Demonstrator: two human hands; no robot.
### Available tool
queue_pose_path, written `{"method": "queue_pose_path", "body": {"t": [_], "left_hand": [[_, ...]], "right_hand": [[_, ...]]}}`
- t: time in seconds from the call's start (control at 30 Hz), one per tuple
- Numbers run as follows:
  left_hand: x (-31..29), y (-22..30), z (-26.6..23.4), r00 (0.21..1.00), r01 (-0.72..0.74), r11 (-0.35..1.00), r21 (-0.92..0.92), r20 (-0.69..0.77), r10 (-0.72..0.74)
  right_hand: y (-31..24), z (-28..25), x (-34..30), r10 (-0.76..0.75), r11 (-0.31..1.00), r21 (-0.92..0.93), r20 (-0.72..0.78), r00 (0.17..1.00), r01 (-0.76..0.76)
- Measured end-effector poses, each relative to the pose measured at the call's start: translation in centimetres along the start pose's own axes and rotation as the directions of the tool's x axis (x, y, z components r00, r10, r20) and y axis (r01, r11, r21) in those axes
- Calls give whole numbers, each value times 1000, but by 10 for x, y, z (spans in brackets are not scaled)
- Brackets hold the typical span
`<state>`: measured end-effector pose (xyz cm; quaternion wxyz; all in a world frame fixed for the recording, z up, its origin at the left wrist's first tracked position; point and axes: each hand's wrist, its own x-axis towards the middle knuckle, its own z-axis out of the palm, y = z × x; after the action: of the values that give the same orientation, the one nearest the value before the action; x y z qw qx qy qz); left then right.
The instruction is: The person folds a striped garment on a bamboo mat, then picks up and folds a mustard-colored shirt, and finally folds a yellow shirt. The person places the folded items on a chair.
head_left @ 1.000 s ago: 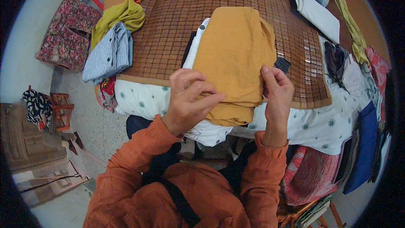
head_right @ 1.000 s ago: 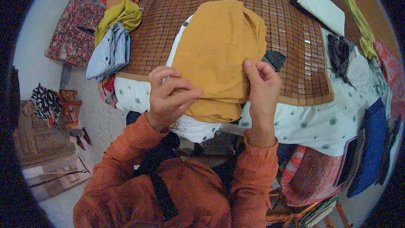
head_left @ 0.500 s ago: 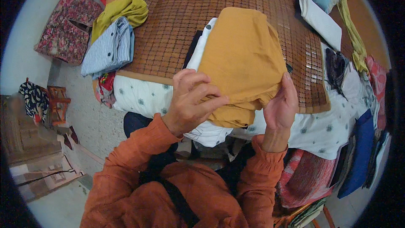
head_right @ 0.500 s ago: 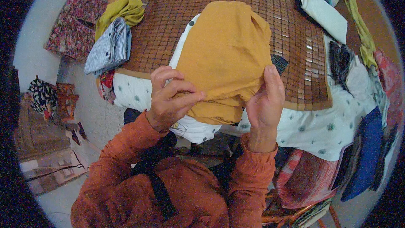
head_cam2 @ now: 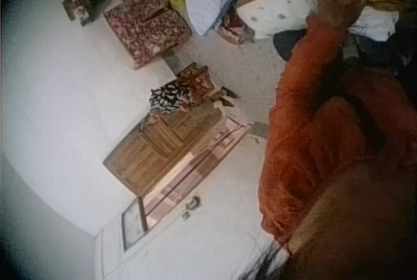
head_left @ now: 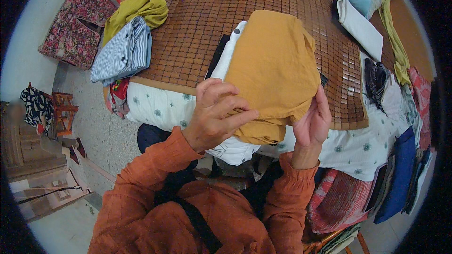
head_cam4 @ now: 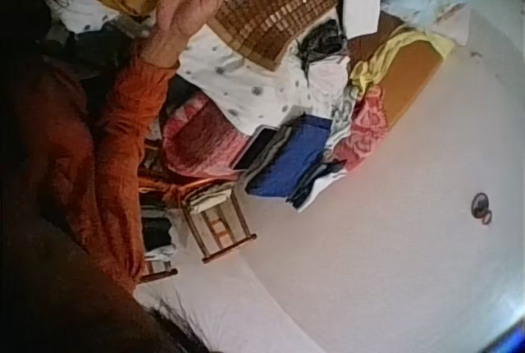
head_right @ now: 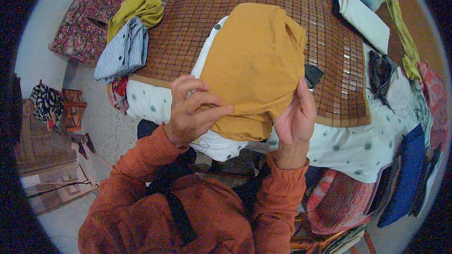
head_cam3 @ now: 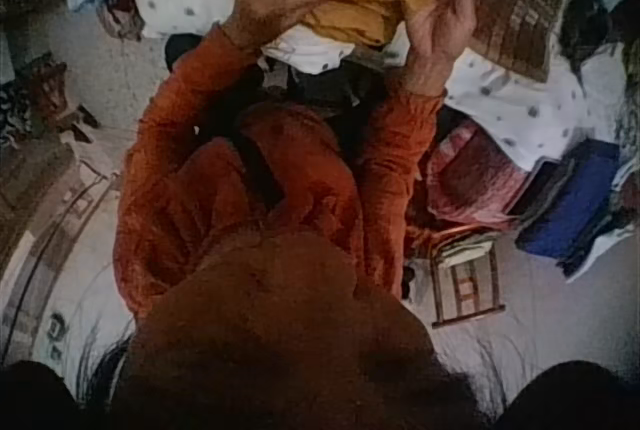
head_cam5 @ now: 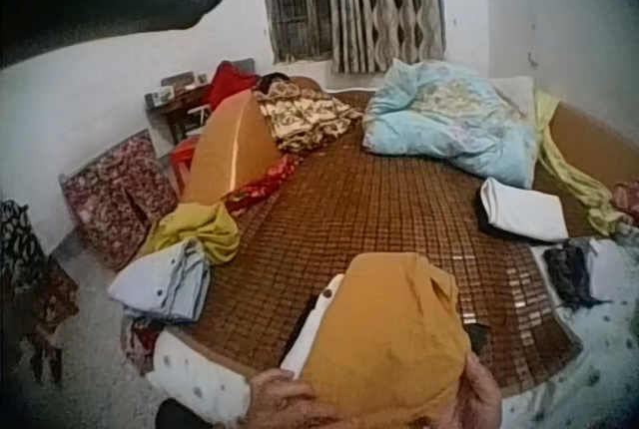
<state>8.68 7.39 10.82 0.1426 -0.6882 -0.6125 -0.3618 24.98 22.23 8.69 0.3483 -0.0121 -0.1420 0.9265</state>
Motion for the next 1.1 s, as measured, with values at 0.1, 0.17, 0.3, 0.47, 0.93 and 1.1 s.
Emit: {"method": "queue_pose_path", "body": {"t": [0.1,0.17,0.3,0.47,0.93,1.1], "left_hand": [[0,0,0,1000,-3,1000,14,9,3],[1,1,-2,1000,10,1000,-7,25,-10],[10,6,-8,995,72,992,-104,78,-64],[21,6,-12,989,146,944,-297,80,-128],[56,-1,-19,668,537,-283,-794,606,-432],[37,-29,-12,495,591,-460,-663,748,-441]], "right_hand": [[1,4,1,7,1000,22,9,1000,-7],[1,6,1,-3,1000,-16,-17,1000,2],[0,6,2,-2,1000,-30,24,1000,3],[1,16,3,11,999,-40,-58,998,-14],[69,84,5,77,-106,-954,275,958,282],[91,86,-3,111,-495,-765,413,904,411]]}}
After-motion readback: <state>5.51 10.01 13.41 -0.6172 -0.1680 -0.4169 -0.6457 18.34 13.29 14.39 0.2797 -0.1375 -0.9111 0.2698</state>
